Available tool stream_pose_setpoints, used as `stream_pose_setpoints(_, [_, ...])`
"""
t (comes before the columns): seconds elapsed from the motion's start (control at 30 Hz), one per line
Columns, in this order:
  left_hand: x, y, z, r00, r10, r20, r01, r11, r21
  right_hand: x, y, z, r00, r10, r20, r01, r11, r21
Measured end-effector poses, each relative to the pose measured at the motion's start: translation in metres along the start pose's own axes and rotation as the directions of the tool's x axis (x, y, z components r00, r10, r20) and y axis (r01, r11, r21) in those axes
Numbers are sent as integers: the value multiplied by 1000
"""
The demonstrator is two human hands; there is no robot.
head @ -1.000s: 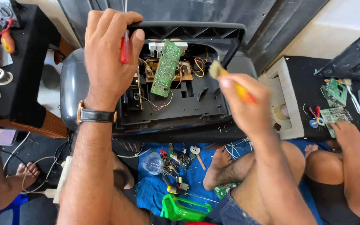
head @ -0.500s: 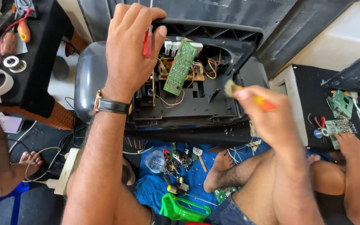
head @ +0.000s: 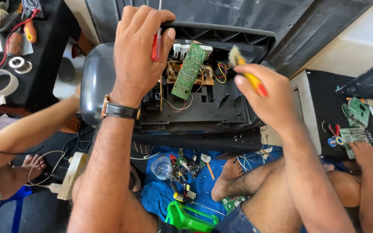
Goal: Cleaning and inspecting the internal components of an electronic device using a brush and a small tool.
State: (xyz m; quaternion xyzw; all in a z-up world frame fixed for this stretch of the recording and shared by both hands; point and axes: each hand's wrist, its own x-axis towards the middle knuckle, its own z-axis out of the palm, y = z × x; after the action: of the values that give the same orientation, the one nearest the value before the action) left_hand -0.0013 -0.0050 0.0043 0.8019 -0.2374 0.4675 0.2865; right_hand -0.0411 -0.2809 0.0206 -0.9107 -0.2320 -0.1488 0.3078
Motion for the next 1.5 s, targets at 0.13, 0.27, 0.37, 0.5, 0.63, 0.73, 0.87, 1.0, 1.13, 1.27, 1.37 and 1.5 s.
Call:
stream_pose_setpoints(0.13, [1,-3,1,1000,-7,9,6,1000,28,27,34,37,1000,-11,22,16,972,-235])
stream_pose_setpoints(0.27, [1,-15,8,999,10,34,-13,997,72,39,50,65,999,-29,-17,24,971,-237])
stream_pose_setpoints(0.37, [2,-8,5,996,-47,74,45,998,32,31,35,55,994,111,20,-113,976,187])
stream_pose_setpoints(0.5, [8,-5,0,998,-12,67,12,1000,10,30,34,34,978,207,14,-205,952,227])
stream_pose_setpoints(0.63, [4,-5,4,998,-28,61,26,999,40,23,36,41,992,126,-30,-124,990,72])
stream_pose_setpoints(0.73, [6,-5,5,998,-33,52,31,999,45,24,38,43,1000,16,-18,-18,996,-89])
stream_pose_setpoints(0.87, [6,-2,3,998,-37,60,34,999,42,25,46,44,997,58,43,-54,995,-85])
stream_pose_setpoints(1.0, [5,-1,1,996,-32,82,28,999,46,26,52,57,1000,11,-25,-16,977,-214])
stream_pose_setpoints(1.13, [8,2,-2,994,-35,103,32,999,34,27,60,59,1000,15,-17,-17,989,-146])
stream_pose_setpoints(1.27, [8,5,-5,994,-34,105,33,999,8,29,64,60,996,84,27,-76,975,-210])
stream_pose_setpoints(1.37, [7,3,-2,995,-30,92,28,999,19,27,60,67,996,68,53,-47,943,-330])
stream_pose_setpoints(1.5, [6,5,-3,995,-34,90,33,999,17,31,63,66,994,80,69,-48,923,-382])
